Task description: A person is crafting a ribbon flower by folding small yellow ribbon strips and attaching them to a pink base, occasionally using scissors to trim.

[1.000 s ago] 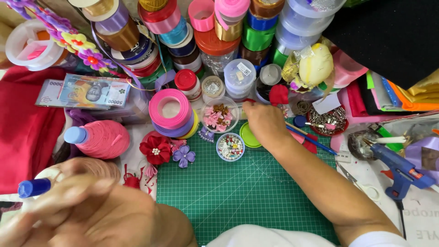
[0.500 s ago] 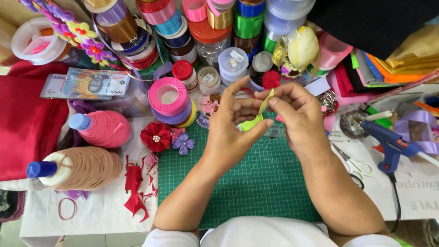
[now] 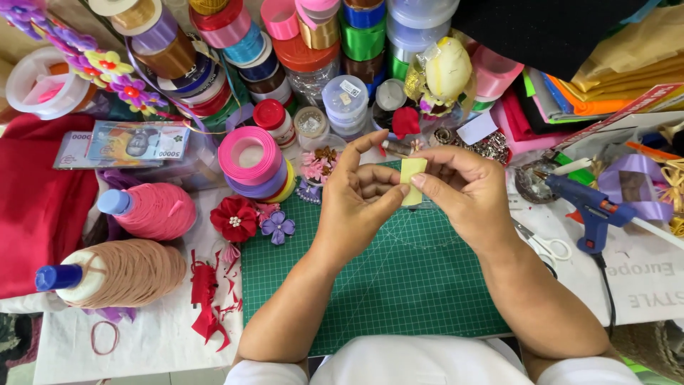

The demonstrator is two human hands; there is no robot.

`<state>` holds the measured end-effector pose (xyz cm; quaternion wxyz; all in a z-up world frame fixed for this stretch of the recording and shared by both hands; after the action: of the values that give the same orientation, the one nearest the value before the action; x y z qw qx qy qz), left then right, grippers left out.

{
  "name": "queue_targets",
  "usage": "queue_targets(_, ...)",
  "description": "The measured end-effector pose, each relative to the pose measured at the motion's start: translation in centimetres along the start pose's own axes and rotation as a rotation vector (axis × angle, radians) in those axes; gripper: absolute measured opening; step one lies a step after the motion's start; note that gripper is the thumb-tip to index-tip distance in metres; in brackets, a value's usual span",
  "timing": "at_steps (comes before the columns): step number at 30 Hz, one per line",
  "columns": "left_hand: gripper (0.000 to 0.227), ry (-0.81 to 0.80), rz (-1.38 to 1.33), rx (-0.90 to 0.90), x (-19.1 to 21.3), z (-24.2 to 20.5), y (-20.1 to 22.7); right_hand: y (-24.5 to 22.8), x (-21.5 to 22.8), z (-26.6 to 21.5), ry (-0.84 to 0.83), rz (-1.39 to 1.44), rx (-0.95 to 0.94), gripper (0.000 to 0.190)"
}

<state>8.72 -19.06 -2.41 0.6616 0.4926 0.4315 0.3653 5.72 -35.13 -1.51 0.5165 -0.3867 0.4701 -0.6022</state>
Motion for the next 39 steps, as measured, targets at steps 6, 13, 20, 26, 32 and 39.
queue_targets(6,0.068,-0.018,-0.024,0.037,-0.1,0.2,-0.5,-0.9,0.1,0.0,-0.030,-0.224,0.253,0.017)
queue_targets(13,0.066,-0.040,-0.128,0.011,-0.3,0.4,-0.6,-1.6,0.1,0.0,-0.090,-0.233,0.457,0.017)
queue_targets(20,0.069,0.079,0.004,-0.072,0.7,0.3,-0.1,-2.6,0.1,0.2,-0.037,-0.268,0.647,0.013)
queue_targets(26,0.050,-0.132,-0.103,0.018,-0.5,0.1,-0.6,-2.1,0.0,-1.0,-0.006,-0.364,0.900,0.015)
queue_targets(32,0.046,-0.058,-0.143,-0.080,0.3,0.7,-0.6,-2.2,-0.4,-0.7,-0.016,-0.331,0.766,0.015)
queue_targets(39,0.053,-0.048,-0.147,-0.008,-0.2,0.6,-0.6,0.3,0.7,0.9,0.012,-0.053,0.222,0.005)
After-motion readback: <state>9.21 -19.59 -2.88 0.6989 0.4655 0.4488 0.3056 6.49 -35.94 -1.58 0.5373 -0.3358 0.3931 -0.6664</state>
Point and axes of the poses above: each hand's wrist, its own z-axis towards the middle knuckle, its own x-axis out of the back of the hand, y = z × x, the point moved 5 cm from there along z, towards the middle knuckle, and after that the axes turned 4 degrees about -x, right-handed, at the moved point
